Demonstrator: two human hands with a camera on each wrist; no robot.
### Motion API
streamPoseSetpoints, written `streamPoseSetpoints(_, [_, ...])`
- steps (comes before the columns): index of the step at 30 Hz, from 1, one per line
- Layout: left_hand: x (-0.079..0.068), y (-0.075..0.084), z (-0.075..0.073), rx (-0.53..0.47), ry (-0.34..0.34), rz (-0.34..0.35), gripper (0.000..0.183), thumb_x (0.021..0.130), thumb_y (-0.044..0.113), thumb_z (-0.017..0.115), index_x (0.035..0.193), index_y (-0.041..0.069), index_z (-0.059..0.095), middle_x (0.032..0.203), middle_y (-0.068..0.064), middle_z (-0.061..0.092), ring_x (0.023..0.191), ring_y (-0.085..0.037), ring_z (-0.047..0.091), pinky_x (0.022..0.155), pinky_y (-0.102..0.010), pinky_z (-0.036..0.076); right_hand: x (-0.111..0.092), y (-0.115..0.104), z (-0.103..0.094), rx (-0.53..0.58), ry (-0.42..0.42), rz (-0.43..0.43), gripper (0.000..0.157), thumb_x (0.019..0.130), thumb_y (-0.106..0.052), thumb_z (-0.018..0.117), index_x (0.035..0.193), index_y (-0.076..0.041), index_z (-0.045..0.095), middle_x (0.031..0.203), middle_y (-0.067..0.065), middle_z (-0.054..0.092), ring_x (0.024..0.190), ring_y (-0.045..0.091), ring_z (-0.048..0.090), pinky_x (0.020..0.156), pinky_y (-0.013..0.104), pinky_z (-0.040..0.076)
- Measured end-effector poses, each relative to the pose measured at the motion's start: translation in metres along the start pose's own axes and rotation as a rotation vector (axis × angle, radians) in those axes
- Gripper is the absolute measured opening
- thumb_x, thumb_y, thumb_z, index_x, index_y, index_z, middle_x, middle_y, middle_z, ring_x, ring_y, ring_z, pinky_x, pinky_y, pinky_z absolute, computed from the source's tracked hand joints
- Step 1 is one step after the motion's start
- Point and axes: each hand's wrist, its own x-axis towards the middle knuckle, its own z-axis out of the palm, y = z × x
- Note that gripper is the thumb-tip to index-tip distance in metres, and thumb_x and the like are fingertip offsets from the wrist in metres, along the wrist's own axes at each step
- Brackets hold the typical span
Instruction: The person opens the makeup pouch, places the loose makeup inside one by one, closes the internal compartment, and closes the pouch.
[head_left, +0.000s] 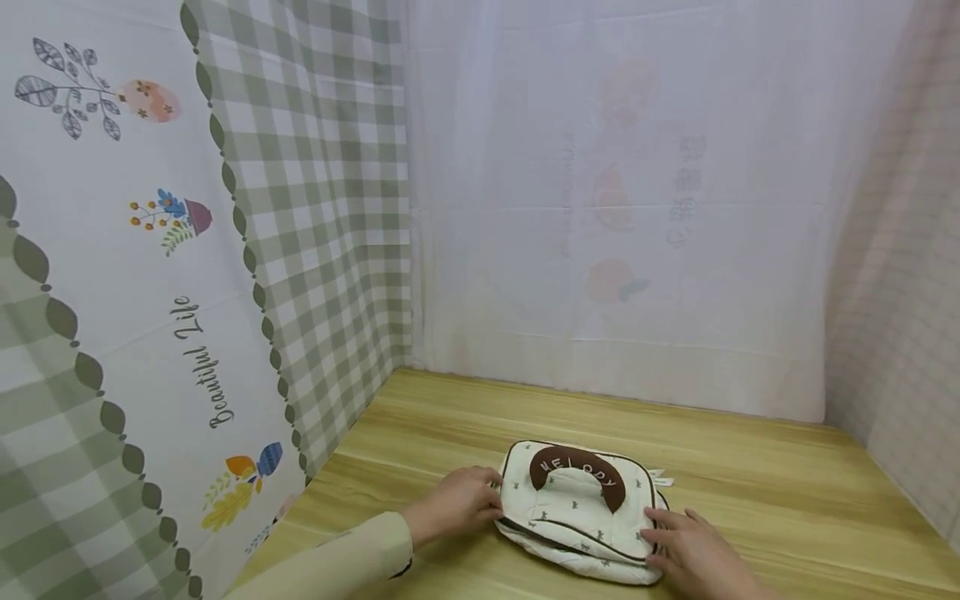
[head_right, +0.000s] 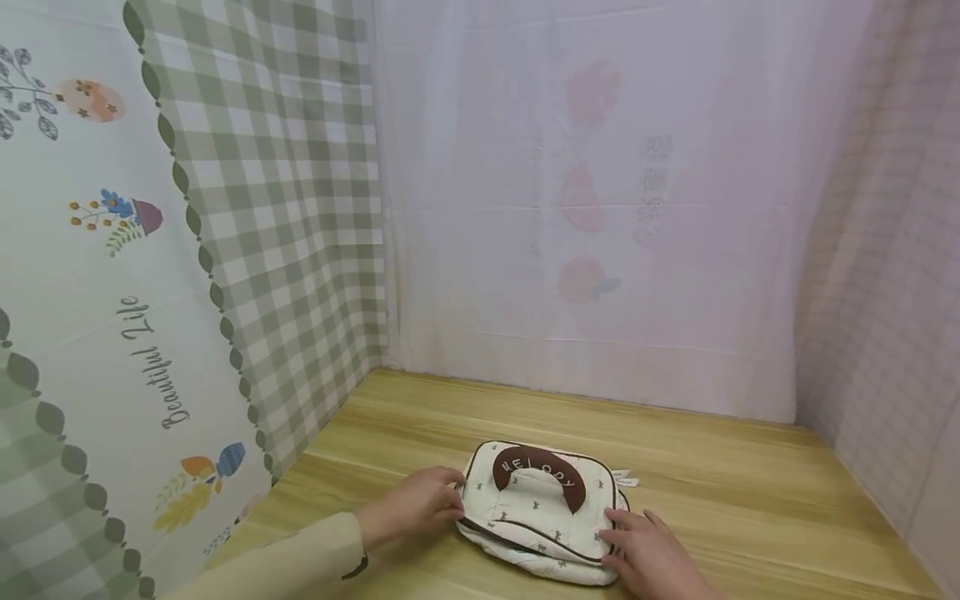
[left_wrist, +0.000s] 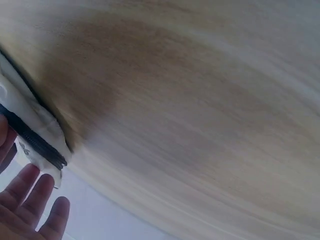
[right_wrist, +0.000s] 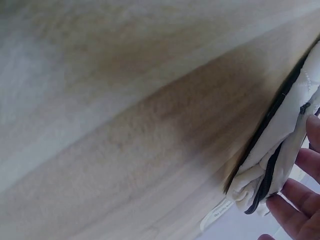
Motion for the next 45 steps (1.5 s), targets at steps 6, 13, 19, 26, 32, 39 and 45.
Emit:
streamPoseSetpoints(6, [0.007, 0.000, 0.001, -0.084, -0.064, -0.071, 0.007, 0.088, 0.031, 0.076, 0.084, 0.025, 0.078, 0.108, 0.004, 0.064, 0.095, -0.006, 0.059, 0.083, -0.021, 0.048, -0.001, 0.001, 0.003, -0.024, 0.043, -0.020, 0.029, 0.071, -0.026, 0.084, 0.094, -0.010, 0.078, 0.109, 0.013, 0.070, 0.099, 0.031, 0.065, 0.081, 0.062, 0.047])
streamPoseSetpoints(13, [0.020, -0.003, -0.002, -0.214, -0.130, -0.236, 0.018, 0.088, 0.039, 0.075, 0.088, 0.021, 0.075, 0.102, 0.006, 0.063, 0.088, -0.005, 0.058, 0.077, -0.021, 0.048, 0.001, 0.002, 0.002, -0.023, 0.070, -0.023, 0.030, 0.069, -0.026, 0.086, 0.095, -0.012, 0.077, 0.109, 0.012, 0.070, 0.096, 0.032, 0.065, 0.080, 0.060, 0.047])
streamPoseSetpoints(19, [0.036, -0.001, -0.005, -0.263, -0.087, -0.322, 0.028, 0.085, 0.041, 0.078, 0.097, 0.016, 0.074, 0.094, 0.007, 0.065, 0.082, -0.006, 0.059, 0.074, -0.025, 0.049, 0.004, 0.001, -0.006, 0.019, 0.066, 0.025, 0.030, 0.070, -0.024, 0.086, 0.098, -0.014, 0.077, 0.112, 0.011, 0.069, 0.098, 0.032, 0.065, 0.082, 0.058, 0.048])
streamPoseSetpoints(26, [0.051, 0.000, -0.002, -0.390, -0.067, -0.375, 0.065, 0.085, 0.042, 0.078, 0.137, 0.009, 0.057, 0.133, -0.007, 0.059, 0.120, -0.022, 0.056, 0.099, -0.034, 0.047, 0.010, 0.006, -0.010, -0.050, 0.180, -0.012, 0.036, 0.067, -0.025, 0.089, 0.099, -0.014, 0.077, 0.108, 0.007, 0.070, 0.092, 0.028, 0.066, 0.077, 0.051, 0.052])
streamPoseSetpoints(32, [0.062, -0.004, 0.002, -0.473, -0.078, -0.348, 0.069, 0.084, 0.039, 0.079, 0.142, 0.011, 0.053, 0.139, -0.004, 0.056, 0.127, -0.020, 0.052, 0.103, -0.033, 0.043, 0.019, 0.010, -0.018, -0.019, 0.191, 0.063, 0.038, 0.069, -0.019, 0.088, 0.103, -0.011, 0.076, 0.108, 0.006, 0.070, 0.093, 0.030, 0.067, 0.076, 0.049, 0.053])
streamPoseSetpoints(39, [0.069, -0.010, 0.009, -0.517, -0.085, -0.314, 0.064, 0.083, 0.037, 0.081, 0.137, 0.013, 0.058, 0.136, -0.001, 0.058, 0.126, -0.017, 0.053, 0.104, -0.031, 0.042, 0.029, 0.026, -0.025, 0.125, 0.143, 0.219, 0.033, 0.080, -0.015, 0.082, 0.111, -0.005, 0.074, 0.113, 0.011, 0.069, 0.098, 0.034, 0.067, 0.077, 0.050, 0.054])
streamPoseSetpoints(45, [0.073, -0.013, 0.017, -0.505, -0.075, -0.276, 0.058, 0.081, 0.036, 0.082, 0.130, 0.011, 0.064, 0.127, 0.001, 0.065, 0.119, -0.012, 0.057, 0.101, -0.026, 0.043, 0.036, 0.050, -0.030, 0.297, 0.035, 0.365, 0.032, 0.089, -0.009, 0.073, 0.118, 0.004, 0.068, 0.117, 0.024, 0.065, 0.103, 0.043, 0.063, 0.083, 0.059, 0.050])
